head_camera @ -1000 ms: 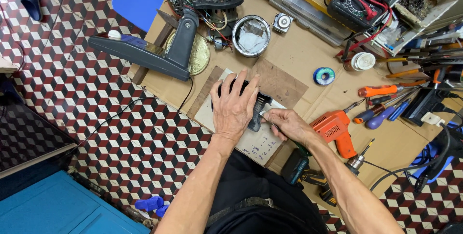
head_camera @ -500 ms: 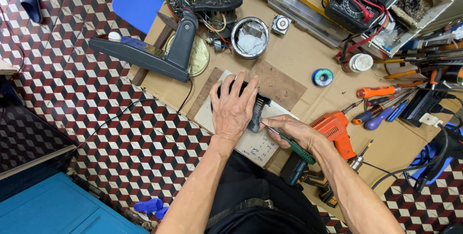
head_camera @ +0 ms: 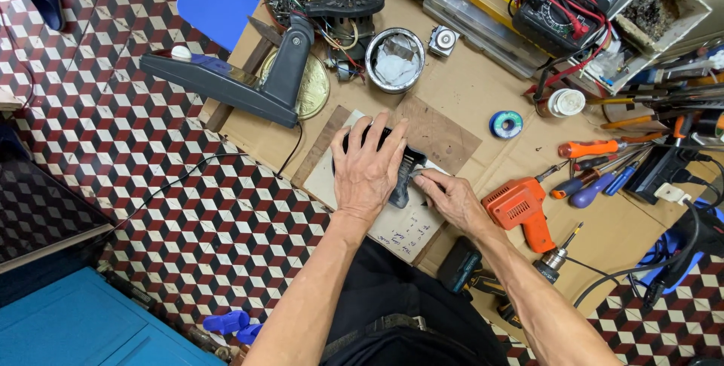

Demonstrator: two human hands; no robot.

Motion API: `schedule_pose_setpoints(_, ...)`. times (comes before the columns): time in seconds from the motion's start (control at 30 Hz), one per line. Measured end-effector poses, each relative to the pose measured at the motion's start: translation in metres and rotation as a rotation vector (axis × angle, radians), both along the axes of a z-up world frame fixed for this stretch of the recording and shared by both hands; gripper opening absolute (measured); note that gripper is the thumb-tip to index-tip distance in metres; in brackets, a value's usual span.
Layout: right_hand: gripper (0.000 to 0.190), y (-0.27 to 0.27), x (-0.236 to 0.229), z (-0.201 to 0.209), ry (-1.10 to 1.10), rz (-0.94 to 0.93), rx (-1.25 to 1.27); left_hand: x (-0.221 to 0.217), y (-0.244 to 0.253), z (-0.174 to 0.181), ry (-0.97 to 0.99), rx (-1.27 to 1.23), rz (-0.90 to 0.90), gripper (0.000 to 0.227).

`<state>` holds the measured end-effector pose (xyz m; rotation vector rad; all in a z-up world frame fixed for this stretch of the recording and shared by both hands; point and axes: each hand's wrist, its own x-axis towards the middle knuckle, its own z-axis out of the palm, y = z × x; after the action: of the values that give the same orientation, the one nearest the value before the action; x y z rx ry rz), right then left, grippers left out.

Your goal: Using a screwdriver and various tools to disassemble and modify a plastic appliance housing on a workbench.

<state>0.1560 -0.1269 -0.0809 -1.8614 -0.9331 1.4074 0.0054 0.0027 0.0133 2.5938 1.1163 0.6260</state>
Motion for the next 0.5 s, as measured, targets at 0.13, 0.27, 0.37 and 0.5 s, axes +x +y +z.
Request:
schedule_pose_setpoints(0.13,0.034,0.0,-0.007,0.01,0.038,-0.01,-0.01,0.001,0.0,0.002,0.007,0.008,-0.007,0.032)
schedule_pose_setpoints(0.27,0.033,-0.006,-0.018,-0.001,0.227,-0.146,-0.051,0.0,-0.001,0.001,0.019,0.011,-0.001,0.032)
schedule_pose_setpoints(0.37,0.033,-0.007,-0.021,-0.007,0.39,-0.208,-0.04,0.0,-0.001,0.001,0.014,0.011,-0.001,0.032)
schedule_pose_setpoints(0.5,0.033,-0.007,-0.021,-0.004,0.513,-0.245,-0.111,0.001,0.0,0.003,0.028,-0.005,0.004,0.031)
